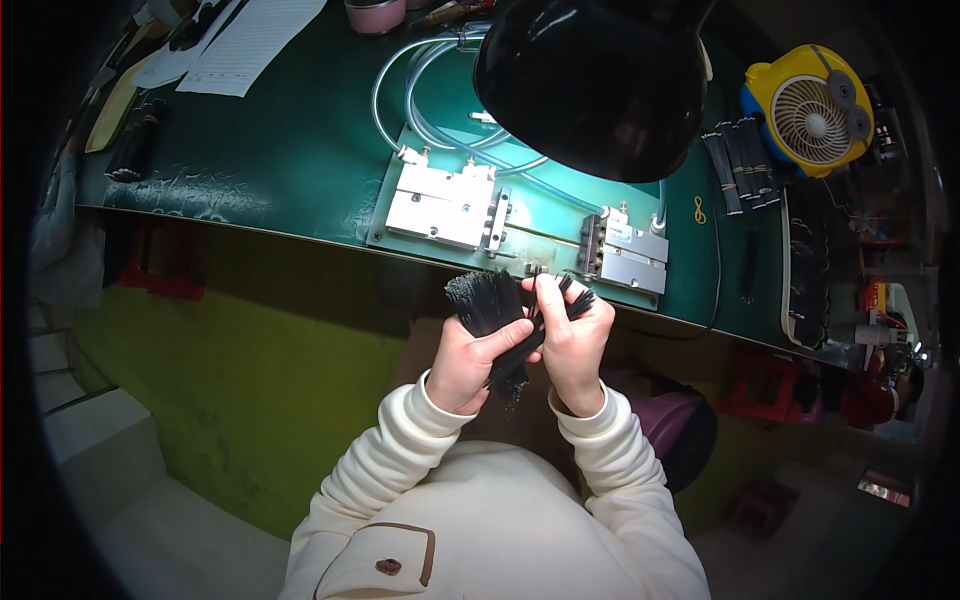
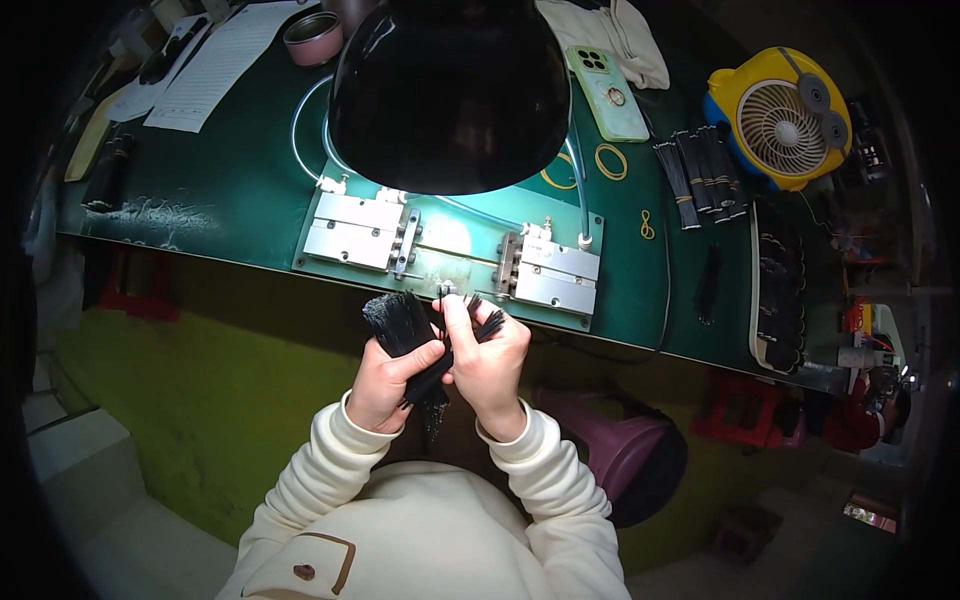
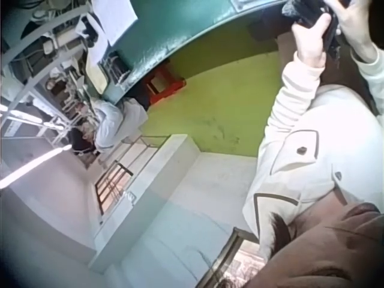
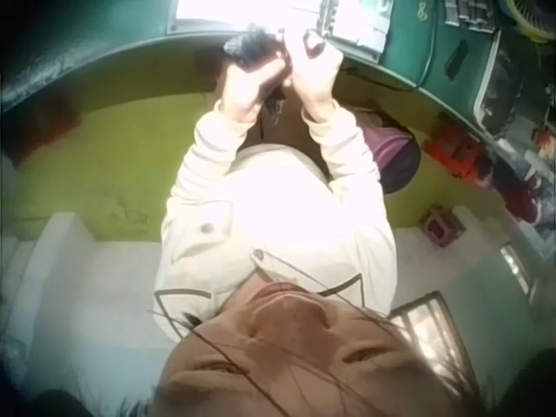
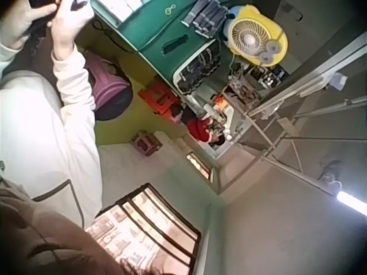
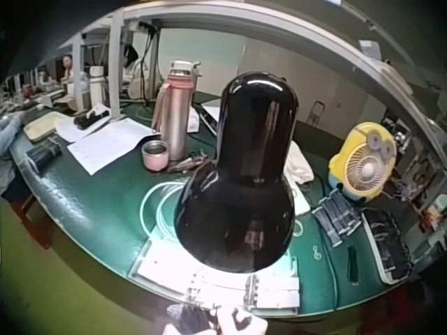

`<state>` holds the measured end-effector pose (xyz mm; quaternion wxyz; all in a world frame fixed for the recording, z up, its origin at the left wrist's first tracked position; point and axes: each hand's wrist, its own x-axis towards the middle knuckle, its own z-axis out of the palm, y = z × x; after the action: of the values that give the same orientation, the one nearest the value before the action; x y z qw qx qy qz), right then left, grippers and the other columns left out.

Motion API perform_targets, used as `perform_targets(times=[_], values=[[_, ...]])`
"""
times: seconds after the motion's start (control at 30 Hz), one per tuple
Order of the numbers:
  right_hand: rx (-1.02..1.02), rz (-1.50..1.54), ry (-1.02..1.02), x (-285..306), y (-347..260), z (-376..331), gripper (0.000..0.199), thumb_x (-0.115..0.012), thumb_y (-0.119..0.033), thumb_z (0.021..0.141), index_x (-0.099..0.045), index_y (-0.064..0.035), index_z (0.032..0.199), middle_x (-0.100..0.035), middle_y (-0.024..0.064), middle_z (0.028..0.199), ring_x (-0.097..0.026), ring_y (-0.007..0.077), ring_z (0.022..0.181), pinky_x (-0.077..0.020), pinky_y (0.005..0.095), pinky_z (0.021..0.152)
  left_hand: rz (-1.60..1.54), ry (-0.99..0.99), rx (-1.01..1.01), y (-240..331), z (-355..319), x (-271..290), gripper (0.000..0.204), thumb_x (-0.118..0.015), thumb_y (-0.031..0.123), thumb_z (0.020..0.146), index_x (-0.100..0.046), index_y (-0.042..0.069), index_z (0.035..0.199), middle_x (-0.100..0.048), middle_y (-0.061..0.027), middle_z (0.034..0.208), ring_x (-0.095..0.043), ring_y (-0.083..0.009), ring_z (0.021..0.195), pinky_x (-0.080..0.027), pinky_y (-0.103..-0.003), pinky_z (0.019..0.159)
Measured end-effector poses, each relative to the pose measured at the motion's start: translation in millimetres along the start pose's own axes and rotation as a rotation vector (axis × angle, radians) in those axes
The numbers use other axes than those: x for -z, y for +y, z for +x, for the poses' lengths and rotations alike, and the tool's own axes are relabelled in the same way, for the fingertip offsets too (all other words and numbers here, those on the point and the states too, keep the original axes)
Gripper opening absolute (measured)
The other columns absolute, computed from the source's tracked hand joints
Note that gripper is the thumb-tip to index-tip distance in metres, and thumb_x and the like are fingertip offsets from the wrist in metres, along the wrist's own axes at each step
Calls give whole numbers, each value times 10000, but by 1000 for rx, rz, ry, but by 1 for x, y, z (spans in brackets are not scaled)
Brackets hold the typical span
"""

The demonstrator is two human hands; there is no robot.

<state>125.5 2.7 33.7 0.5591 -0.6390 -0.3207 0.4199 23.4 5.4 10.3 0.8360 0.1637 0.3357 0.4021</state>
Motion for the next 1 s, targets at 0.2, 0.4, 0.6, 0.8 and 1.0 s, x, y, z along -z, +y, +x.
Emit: perform_targets(times=[0.2, 0.4, 0.6, 0.8, 1.0], values=[[3, 17, -27, 2, 3, 2, 203, -528, -118, 829, -602, 30, 711, -549, 30, 541, -413, 38, 357, -271, 171, 307, -24, -45, 0, -1, 1, 3, 116, -559, -12, 774, -541, -14, 889, -568, -61, 778, -567, -144, 656, -489, -264, 588], [9, 44, -10, 5, 9, 3, 192, -568, -138, 819, -618, 28, 739, -531, 4, 520, -412, 28, 369, -290, 180, 302, -34, -38, 6, -1, -2, 1, 95, -561, 14, 777, -527, -7, 863, -555, -65, 752, -555, -153, 633, -473, -264, 586], [34, 78, -115, 5, 3, -3, 189, -556, -144, 831, -625, 21, 769, -535, 2, 533, -411, 25, 375, -296, 179, 311, -100, -31, -9, -3, -8, 2, 130, -580, -10, 756, -543, -11, 880, -567, -58, 781, -566, -154, 643, -484, -274, 575], [72, 11, -79, 1, 3, -4, 188, -541, -142, 838, -630, 16, 787, -533, 3, 536, -418, 27, 377, -300, 178, 316, -58, -5, 23, -2, -7, 6, 157, -585, -5, 754, -544, -6, 906, -570, -54, 803, -570, -154, 648, -489, -268, 570], [-24, 44, -66, 2, 0, 1, 177, -538, -115, 830, -628, 23, 765, -537, 9, 531, -426, 35, 367, -297, 182, 316, -31, -2, 27, 0, -5, 2, 168, -559, -6, 770, -519, 10, 932, -553, -52, 804, -559, -139, 655, -487, -249, 560]])
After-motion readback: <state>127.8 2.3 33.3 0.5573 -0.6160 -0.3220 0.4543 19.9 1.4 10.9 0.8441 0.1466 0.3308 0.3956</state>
